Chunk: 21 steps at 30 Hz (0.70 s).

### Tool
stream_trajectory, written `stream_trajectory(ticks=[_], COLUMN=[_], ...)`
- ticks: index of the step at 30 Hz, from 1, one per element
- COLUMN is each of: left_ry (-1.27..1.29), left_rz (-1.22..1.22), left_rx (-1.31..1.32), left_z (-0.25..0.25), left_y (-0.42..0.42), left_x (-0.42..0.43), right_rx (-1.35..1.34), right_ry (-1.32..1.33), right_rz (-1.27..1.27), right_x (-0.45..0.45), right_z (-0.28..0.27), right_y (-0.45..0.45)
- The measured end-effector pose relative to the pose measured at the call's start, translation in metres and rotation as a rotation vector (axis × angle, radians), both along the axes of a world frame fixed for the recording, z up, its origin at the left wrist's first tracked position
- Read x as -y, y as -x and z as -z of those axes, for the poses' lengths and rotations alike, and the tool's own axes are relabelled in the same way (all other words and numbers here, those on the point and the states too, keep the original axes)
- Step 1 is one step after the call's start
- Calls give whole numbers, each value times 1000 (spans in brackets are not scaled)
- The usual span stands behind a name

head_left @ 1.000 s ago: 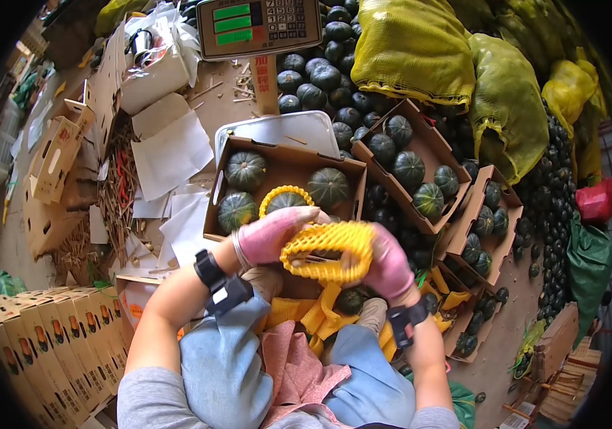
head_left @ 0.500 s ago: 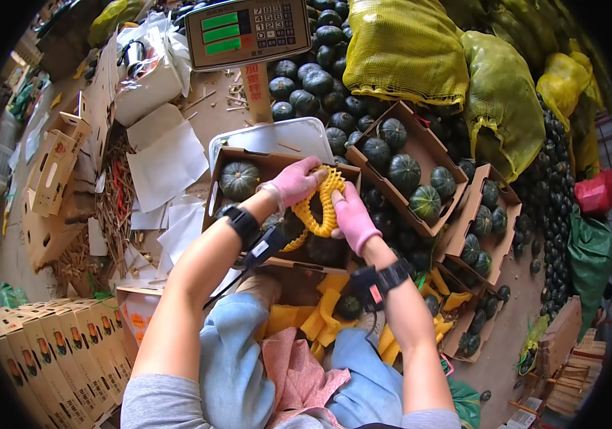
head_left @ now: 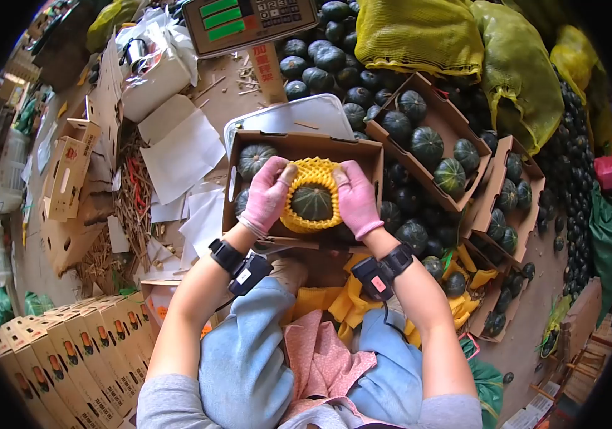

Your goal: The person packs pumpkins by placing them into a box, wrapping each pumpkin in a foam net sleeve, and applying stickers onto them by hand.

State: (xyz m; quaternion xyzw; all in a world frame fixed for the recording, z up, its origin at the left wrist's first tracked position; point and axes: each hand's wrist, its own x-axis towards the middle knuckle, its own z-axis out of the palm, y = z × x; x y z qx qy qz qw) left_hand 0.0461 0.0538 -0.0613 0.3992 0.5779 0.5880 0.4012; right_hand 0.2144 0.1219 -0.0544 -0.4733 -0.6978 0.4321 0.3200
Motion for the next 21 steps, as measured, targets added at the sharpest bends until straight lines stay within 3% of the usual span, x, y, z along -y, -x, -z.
stream_trajectory(ticks=[2, 3, 4, 5, 6, 8, 9, 10, 12, 13, 16, 18, 21], left_ry=[43, 97, 150, 201, 287, 453, 156, 8, -264, -194, 3, 95, 215], left_rz=[-55, -50, -45, -43, 8, 115, -121, -159, -11, 57, 210, 304, 428], left_rx=[34, 131, 230, 329, 211, -29, -573, -430, -746, -774, -755, -738, -530], left_z=[11, 14, 16, 13, 10, -3, -8, -14, -42, -46, -45, -51, -50], left_y=[3, 5, 7, 7, 11, 20, 9, 4, 0, -2, 5, 12, 20], left_x=[-6, -7, -7, -7, -6, -3, 8, 12, 18, 21, 17, 11, 5], right_rx=[-143, -230, -66, 26, 117, 364, 479, 364, 136, 156, 401, 382, 304], right_ry=[108, 418, 694, 691, 688, 141, -137, -111, -338, -431, -436, -193, -174], right_rz=[23, 35, 72, 44, 17, 74, 110, 138, 55, -64, -142, -76, -67], right_x=[-13, -14, -18, -21, -23, -22, -20, -19, 0, 14, 35, 26, 23], right_z=[23, 3, -21, -21, -21, 2, 4, 3, -19, -37, -45, -32, -26], right_y=[2, 3, 4, 6, 6, 3, 1, -4, -9, -13, -15, -15, -14])
